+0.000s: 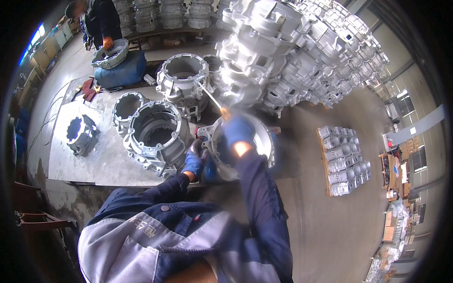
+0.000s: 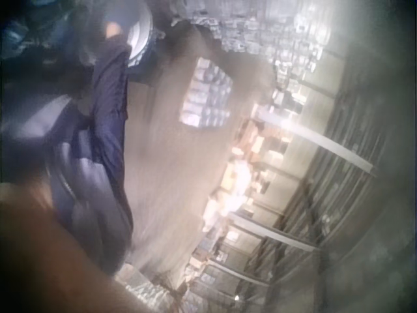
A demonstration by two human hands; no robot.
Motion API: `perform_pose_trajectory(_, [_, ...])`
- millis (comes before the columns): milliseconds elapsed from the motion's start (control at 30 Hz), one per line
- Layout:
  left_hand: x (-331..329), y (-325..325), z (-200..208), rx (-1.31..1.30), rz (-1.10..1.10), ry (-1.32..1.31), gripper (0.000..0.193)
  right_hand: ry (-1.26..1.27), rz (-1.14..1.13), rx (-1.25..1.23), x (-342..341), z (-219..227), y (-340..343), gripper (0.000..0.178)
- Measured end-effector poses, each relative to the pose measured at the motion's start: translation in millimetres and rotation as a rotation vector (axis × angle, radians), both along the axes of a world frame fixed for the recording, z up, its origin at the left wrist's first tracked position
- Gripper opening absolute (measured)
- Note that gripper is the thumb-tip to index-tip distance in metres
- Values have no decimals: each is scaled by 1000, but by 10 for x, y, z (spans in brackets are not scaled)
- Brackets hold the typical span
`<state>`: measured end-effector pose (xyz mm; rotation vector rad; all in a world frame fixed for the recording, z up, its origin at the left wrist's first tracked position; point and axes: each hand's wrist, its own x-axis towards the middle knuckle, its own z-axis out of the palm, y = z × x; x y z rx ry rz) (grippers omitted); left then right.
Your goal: The person uses a thin wire tool to scrape and clean the inner and outer surfaces of several large, silver-colored metal parts. They rotate each part by hand to access different areas and then place the cleaned parts back on a blue bin or nearby surface.
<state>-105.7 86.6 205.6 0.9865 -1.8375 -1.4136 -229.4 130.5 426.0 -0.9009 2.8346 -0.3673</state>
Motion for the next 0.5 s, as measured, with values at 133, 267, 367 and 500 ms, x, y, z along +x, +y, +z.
perform_pose_trajectory(133, [229,-122,54,-586,-124,-48,53,-3,-331,-13,-376,-112,-69,43])
perform_pose_trajectory(267, [165,-238,203,-604,-223,-127,47,-98,-418,72,-590,-277,815,53])
perform_pose_trajectory(367, [-15,-177,357,-698,-304,8,47,-243,-549,-101,-397,-250,1962,49])
perform_pose_trajectory(500, [-217,255,387,-749,-618,86,52,-192,-828,54,479,-183,3078,26])
